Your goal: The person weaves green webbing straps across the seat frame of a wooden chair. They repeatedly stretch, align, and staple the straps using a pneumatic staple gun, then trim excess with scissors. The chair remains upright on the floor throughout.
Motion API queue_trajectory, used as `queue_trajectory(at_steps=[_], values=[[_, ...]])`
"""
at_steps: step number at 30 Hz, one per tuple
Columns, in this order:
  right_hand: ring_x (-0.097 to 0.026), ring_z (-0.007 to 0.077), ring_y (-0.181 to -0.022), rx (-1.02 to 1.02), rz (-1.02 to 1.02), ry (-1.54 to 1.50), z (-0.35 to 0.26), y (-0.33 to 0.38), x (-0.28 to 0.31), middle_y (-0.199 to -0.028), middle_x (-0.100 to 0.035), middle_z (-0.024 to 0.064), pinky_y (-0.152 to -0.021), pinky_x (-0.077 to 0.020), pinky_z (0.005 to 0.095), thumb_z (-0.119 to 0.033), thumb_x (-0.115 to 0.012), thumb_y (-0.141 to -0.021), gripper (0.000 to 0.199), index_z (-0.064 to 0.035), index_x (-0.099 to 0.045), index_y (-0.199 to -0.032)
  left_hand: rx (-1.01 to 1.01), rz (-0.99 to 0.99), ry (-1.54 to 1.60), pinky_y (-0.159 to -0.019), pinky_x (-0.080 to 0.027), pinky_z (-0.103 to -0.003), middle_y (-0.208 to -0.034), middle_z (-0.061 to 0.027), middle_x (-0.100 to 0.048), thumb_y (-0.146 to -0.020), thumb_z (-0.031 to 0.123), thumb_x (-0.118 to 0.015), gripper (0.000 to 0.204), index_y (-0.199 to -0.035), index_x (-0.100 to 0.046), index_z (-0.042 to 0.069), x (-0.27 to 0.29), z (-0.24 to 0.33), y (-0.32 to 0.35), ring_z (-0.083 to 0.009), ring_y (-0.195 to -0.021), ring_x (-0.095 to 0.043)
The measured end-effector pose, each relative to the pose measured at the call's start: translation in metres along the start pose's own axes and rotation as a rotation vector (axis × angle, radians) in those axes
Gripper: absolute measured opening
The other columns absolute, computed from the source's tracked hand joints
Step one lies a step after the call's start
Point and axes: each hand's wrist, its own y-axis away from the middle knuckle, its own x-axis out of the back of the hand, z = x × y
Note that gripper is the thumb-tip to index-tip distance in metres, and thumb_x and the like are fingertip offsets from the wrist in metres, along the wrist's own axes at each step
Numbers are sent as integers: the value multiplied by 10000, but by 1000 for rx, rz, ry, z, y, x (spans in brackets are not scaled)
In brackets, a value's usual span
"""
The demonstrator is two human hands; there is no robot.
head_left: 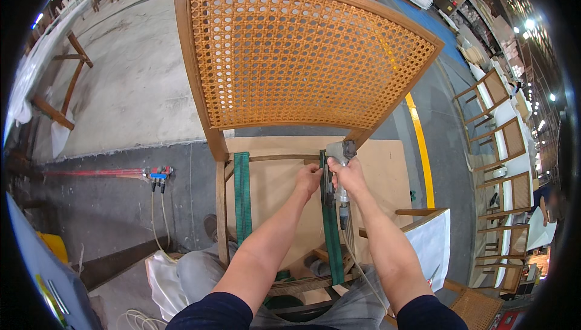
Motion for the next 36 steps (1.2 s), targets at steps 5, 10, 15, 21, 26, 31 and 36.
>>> queue_trajectory(at_steps=[5,10,15,21,26,31,36], values=[[-563,130,-528,1,-42,2,0,5,-6,-838,-649,54,-445,-461,312,-196,-747,-1007,222,-14,-634,-1064,13,-1,36,-721,-495,-338,-862,-26,-714,-998,144,-718,112,-974,-769,47,6,-6,-3,-136,-776,-604],[-569,125,-535,-7,7,22,5,3,4,-835,-648,42,-446,-463,310,-196,-744,-1010,207,-22,-642,-1055,31,-30,83,-708,-490,-336,-861,-6,-704,-1009,164,-726,126,-968,-767,52,-4,0,-1,-131,-765,-595],[-559,120,-502,17,12,-9,5,4,4,-787,-647,38,-430,-460,309,-202,-759,-1000,224,-21,-636,-1046,47,-52,154,-684,-509,-331,-870,-18,-694,-1032,176,-720,138,-973,-745,54,-3,-3,-6,-140,-763,-616],[-570,126,-480,32,87,5,3,8,-3,-750,-662,53,-418,-470,304,-221,-792,-977,298,-1,-609,-1060,131,-17,165,-720,-525,-362,-882,-54,-735,-1010,227,-732,185,-1054,-739,48,-6,-16,-2,-178,-764,-660],[-601,131,-510,22,108,19,-1,17,16,-773,-673,50,-439,-496,309,-262,-804,-971,328,-1,-625,-1055,334,-215,368,-750,-563,-373,-969,-60,-754,-1059,241,-672,234,-1177,-690,39,-25,-18,49,-196,-833,-703],[-616,147,-542,0,81,-20,-4,81,84,-817,-675,44,-459,-504,321,-291,-802,-975,326,-21,-654,-1084,458,-470,617,-928,-599,-451,-1150,-100,-757,-1098,253,-615,278,-1268,-652,36,-15,-35,135,-257,-1027,-732],[-582,161,-554,-19,310,-81,25,187,237,-896,-683,74,-477,-494,329,-238,-777,-991,257,-31,-669,-1097,688,-645,862,-996,-589,-538,-1234,-155,-715,-1135,236,-524,283,-1306,-585,20,-31,-35,242,-346,-1108,-713]])
